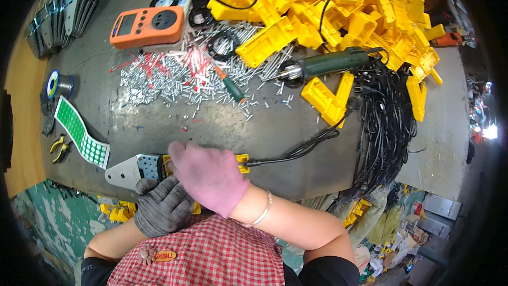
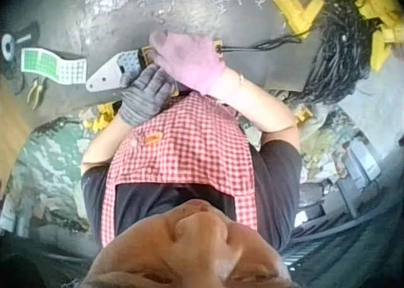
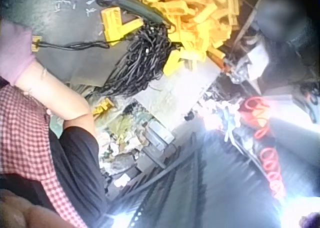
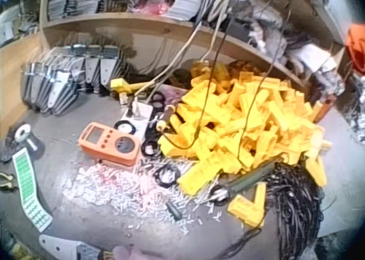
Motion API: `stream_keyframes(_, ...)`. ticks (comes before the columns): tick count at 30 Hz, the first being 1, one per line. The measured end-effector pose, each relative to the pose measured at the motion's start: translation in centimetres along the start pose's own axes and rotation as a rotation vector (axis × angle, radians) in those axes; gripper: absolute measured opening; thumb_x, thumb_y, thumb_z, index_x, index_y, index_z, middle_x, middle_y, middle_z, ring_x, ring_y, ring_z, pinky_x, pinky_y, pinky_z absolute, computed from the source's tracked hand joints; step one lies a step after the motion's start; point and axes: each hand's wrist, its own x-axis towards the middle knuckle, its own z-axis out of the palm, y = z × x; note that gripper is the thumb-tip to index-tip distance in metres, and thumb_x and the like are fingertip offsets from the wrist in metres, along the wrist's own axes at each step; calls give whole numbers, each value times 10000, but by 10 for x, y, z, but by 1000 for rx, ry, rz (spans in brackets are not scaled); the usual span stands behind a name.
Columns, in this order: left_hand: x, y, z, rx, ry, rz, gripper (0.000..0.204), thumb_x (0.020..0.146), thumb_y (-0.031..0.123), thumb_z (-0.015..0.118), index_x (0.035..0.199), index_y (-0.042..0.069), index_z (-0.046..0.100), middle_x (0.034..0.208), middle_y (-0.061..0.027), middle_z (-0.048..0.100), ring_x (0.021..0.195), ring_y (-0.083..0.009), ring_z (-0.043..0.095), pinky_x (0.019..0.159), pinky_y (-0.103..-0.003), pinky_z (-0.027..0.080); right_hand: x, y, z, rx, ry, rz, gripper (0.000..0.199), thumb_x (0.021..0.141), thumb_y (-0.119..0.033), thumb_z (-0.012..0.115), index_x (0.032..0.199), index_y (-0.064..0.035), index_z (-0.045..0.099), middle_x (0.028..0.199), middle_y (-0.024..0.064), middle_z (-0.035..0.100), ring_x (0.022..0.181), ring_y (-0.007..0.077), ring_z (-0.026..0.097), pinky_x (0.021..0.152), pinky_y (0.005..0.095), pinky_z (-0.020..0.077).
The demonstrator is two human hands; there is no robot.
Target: The person assembles internal electrical components into yellow plastic handheld tool housings by wiring internal wires and a circuit indicator strip, then securing them with screws. The person uses a soldering iron to connect wires and an electric screwdriver to fasten screws.
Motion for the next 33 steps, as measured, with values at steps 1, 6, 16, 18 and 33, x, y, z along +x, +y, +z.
stream_keyframes(1,1,-2,-2,-12,-29,10,340,718,296,612,1002,143,719,1122,-45,702,1132,-238,626,905,-493,356,-2,8,-7,-13,7,10,222,896,-270,670,959,-67,606,836,130,669,724,322,680,630,436,544)
stream_keyframes(6,-4,-5,0,81,16,78,420,643,322,689,1019,136,721,1085,-62,706,999,-247,645,836,-532,378,-33,101,-71,-373,537,183,371,792,-69,704,1148,-70,600,1086,173,638,999,363,616,831,470,551)
stream_keyframes(16,6,-6,-2,28,0,58,397,679,296,665,1039,132,701,1107,-23,687,1027,-203,599,874,-500,341,-46,101,-99,190,685,248,486,752,-37,674,1221,-27,547,1072,176,614,996,280,632,920,361,508)
stream_keyframes(18,4,-5,-1,26,-10,37,394,680,294,663,1037,131,702,1107,-21,687,1029,-202,598,875,-500,341,-49,80,-92,8,604,200,315,768,-66,698,1035,-47,533,926,144,589,865,270,642,805,350,523)
stream_keyframes(33,3,-4,3,-16,32,10,371,678,278,593,1001,131,701,1119,-17,680,1049,-201,626,781,-489,416,-19,129,-81,-203,391,-233,496,763,-56,706,1240,-49,573,1208,166,603,1146,405,560,977,472,473)
